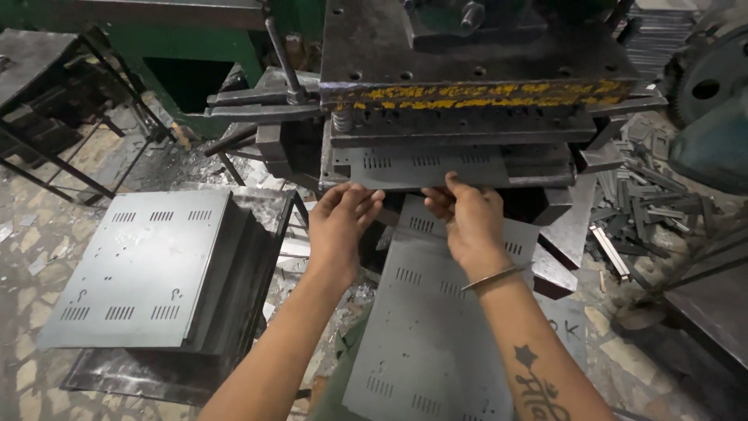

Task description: Operating a stamping machine to process metal plates and stacking them into piles.

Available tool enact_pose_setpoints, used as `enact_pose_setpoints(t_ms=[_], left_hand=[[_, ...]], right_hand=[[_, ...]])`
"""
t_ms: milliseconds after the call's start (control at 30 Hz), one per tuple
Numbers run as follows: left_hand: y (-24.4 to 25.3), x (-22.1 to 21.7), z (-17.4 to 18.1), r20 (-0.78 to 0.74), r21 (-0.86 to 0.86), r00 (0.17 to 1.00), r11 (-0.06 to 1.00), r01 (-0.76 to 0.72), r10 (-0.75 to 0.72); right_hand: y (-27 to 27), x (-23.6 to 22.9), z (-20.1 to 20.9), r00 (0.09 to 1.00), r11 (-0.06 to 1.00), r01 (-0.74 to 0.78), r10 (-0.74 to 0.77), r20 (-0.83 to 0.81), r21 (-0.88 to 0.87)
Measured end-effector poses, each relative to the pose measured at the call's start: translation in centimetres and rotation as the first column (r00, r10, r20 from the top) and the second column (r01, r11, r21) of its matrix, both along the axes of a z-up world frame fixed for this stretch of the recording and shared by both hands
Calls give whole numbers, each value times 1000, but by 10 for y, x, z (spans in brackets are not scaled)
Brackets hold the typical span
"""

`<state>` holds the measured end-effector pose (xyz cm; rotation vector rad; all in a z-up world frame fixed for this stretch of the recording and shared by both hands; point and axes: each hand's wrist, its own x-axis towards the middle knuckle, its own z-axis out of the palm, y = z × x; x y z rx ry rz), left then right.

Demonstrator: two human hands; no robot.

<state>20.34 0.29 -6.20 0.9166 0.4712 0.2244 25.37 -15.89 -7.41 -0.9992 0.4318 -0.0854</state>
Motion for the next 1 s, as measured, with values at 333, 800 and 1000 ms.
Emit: enact_pose_setpoints(t_ms=[333,800,1000], left_hand=[[-1,0,2,-4,20,1000,1000,7,-7],[14,-51,20,-51,668,996,744,-18,70],[169,-66,-22,-120,774,979,633,-9,162]], right_hand=[[-4,1,1,1000,999,-16,17,-20,34],[-14,-6,3,993,986,-88,97,-61,142],[-68,-184,-23,875,436,-337,472,-107,-834]])
